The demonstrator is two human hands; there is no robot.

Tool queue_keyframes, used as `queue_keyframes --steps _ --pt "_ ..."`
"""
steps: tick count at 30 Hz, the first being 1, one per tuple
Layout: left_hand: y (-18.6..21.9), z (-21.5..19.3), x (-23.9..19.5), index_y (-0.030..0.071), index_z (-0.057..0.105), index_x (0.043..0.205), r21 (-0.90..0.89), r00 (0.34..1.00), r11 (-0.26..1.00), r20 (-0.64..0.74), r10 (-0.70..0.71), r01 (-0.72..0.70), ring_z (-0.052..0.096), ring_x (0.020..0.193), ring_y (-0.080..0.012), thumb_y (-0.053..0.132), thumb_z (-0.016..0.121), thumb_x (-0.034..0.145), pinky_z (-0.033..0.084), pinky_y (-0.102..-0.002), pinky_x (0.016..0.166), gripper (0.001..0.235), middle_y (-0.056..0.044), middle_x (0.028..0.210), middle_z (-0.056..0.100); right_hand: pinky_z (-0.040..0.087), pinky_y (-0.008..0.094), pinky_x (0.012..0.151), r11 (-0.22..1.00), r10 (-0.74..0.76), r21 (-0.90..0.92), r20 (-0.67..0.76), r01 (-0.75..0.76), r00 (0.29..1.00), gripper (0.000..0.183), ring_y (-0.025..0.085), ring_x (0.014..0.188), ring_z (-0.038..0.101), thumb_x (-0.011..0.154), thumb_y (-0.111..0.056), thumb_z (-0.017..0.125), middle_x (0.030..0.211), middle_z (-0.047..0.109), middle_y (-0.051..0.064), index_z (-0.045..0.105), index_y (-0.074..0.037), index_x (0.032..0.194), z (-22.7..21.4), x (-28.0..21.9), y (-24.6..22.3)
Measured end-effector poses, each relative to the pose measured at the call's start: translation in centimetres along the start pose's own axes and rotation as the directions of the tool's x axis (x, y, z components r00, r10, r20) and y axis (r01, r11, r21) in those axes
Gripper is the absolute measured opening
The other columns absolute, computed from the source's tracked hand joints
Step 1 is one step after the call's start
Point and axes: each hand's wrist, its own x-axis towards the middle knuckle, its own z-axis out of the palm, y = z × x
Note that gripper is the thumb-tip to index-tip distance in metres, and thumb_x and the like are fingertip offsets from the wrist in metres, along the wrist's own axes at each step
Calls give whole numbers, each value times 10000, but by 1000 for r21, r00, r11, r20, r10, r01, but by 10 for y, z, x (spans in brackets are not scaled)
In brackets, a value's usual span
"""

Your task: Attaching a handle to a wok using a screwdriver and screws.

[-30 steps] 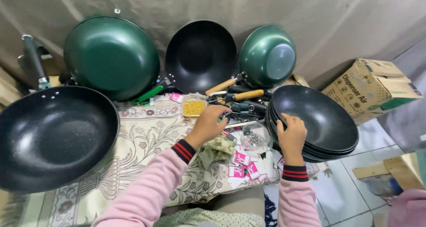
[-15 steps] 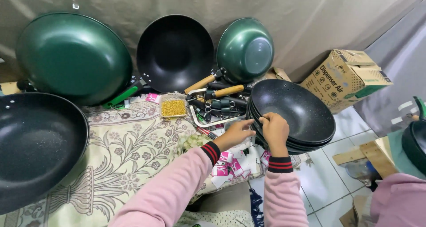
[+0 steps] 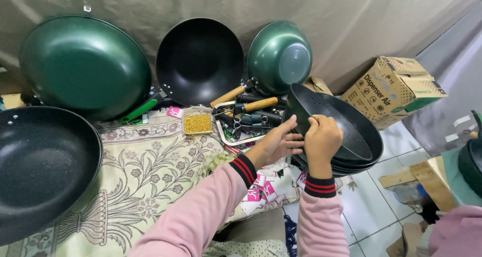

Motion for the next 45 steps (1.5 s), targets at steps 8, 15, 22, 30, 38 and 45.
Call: queue_keyframes --steps 8,15,22,30,38,45 --pt "26 36 -11 22 8 1603 -82 993 994 -103 65 -74 351 1392 -489 749 646 828 369 -472 1114 1240 -404 1529 131 474 320 847 990 -89 105 -71 96 994 78 216 731 657 942 -186 776 747 611 -4 742 -121 914 -30 0 -41" --pt "10 9 -7 43 147 1537 137 794 973 -562 231 -186 440 1399 -357 271 716 880 362 -494 1168 898 -259 1522 347 485 340 885 926 -263 247 -114 284 958 75 257 767 673 901 -20 672 765 624 60 741 -47 919 -62 -34 -118" --pt "34 -33 -79 16 402 1242 40 691 905 -632 352 -424 627 1019 -424 -10 582 693 591 -553 730 578 -253 1165 532 339 439 1113 947 -253 198 -32 254 967 259 187 892 691 1056 -298 638 838 701 0 762 -178 863 -29 -51 -83" --pt "70 -47 -215 -114 487 1051 267 554 898 -714 429 -351 556 913 -339 -64 566 617 515 -498 661 444 -236 997 527 142 594 1237 534 55 738 457 -413 888 747 482 1522 184 1005 -15 520 1636 219 352 203 -182 1661 -32 -15 -89" --pt "7 -252 -281 2 597 1131 270 619 946 -717 320 -177 616 709 -298 -64 535 594 543 -427 526 545 -147 837 587 573 483 856 -142 -89 500 853 -854 514 643 322 1055 686 903 -7 638 1295 655 241 513 -132 1521 24 -49 -124" --pt "27 -210 -313 18 565 1410 599 278 745 -799 533 294 555 1280 -435 11 516 856 489 -548 1009 556 -301 1302 630 563 384 844 -84 4 451 892 -889 452 948 266 1004 651 616 160 499 1244 664 143 557 -158 1507 67 -118 -152"
